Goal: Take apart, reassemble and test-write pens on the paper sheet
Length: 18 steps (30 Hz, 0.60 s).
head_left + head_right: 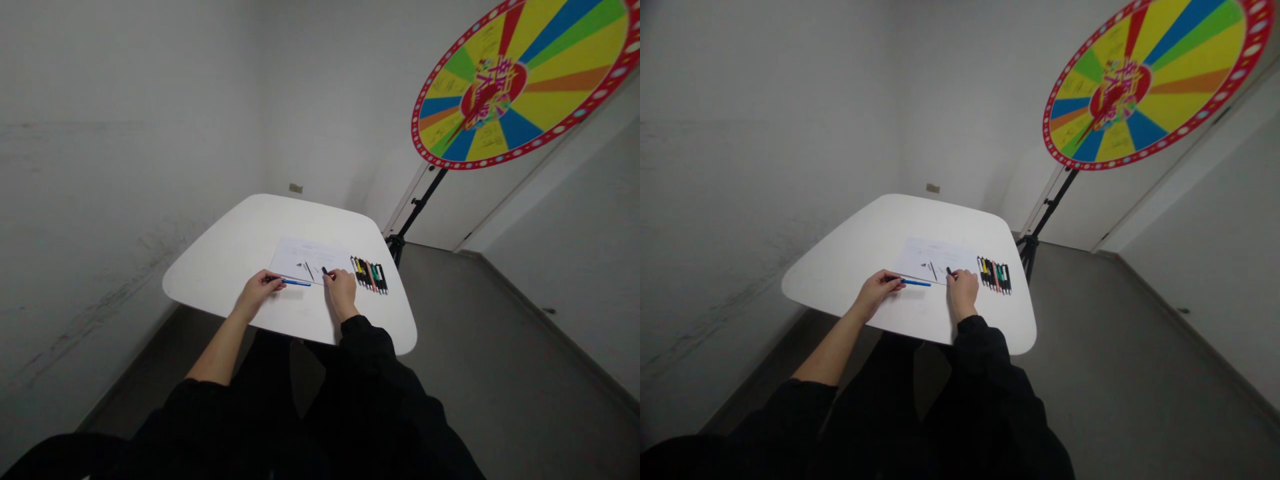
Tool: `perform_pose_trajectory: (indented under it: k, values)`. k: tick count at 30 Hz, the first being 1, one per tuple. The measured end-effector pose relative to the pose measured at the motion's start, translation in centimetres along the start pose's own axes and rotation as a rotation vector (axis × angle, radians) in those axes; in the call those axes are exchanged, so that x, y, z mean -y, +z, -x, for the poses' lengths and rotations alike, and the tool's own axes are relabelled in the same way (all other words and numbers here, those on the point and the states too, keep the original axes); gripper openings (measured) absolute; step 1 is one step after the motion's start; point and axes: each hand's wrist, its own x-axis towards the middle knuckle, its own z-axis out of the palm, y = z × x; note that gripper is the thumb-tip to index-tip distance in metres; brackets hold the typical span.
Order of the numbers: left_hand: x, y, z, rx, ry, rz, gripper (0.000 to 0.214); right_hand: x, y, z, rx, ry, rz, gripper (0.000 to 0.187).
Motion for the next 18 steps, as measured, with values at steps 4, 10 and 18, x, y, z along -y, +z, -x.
perform_pose_trajectory:
  k: [4, 10, 18]
  values:
    - [0.03, -0.01, 0.0, -0.003, 0.004, 0.013, 0.044, -0.06, 0.13, 0.09, -0.009, -0.008, 0.002, 0.019]
    - [0.41, -0.17, -0.18, -0.012, 0.0, 0.002, 0.043, -0.2, 0.34, 0.15, -0.019, -0.017, 0.017, 0.02]
    - [0.37, -0.21, -0.17, -0.006, 0.004, 0.006, 0.042, -0.14, 0.31, 0.35, -0.037, -0.027, 0.015, 0.021]
